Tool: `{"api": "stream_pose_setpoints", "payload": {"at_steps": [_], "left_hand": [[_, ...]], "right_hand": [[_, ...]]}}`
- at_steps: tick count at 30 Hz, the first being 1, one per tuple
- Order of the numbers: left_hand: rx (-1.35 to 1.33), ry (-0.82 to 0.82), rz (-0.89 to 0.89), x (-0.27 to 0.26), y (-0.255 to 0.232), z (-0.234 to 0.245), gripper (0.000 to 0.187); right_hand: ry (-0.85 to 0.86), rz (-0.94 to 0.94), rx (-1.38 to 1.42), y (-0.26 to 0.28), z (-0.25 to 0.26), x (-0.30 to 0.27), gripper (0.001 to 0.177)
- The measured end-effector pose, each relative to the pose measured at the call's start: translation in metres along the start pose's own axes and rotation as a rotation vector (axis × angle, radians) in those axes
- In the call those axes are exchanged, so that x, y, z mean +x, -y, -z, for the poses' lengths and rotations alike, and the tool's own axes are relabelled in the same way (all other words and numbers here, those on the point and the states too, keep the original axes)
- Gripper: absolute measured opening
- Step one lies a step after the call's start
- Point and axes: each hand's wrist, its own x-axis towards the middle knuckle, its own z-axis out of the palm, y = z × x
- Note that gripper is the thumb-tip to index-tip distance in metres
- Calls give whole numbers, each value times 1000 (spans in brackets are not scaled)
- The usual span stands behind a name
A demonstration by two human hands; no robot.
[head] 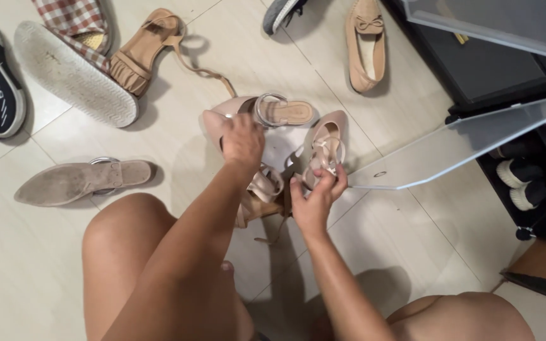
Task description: Organize various pairs of shoes by placing them into a shoe cabinet.
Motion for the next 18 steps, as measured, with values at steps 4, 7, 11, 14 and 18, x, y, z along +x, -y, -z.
{"api": "stream_pose_setpoints", "payload": {"at_steps": [4,7,11,14,18], "left_hand": [[-237,63,217,-4,-6,-1,45],[-566,302,260,-31,-9,9,40],[-606,496,400,-45,-23,1,89],[-710,573,582,-52,-18,16,109],[-940,553,541,-48,-8,-1,102]], "right_hand": [[-121,-137,179,-10,-18,-16,49],[-212,-440,376,-28,-34,-20,57],[-149,-847,598,-21,-29,6,56],[-150,-935,775,-39,-37,17,66],[20,-974,700,4,-12,37,76]]}}
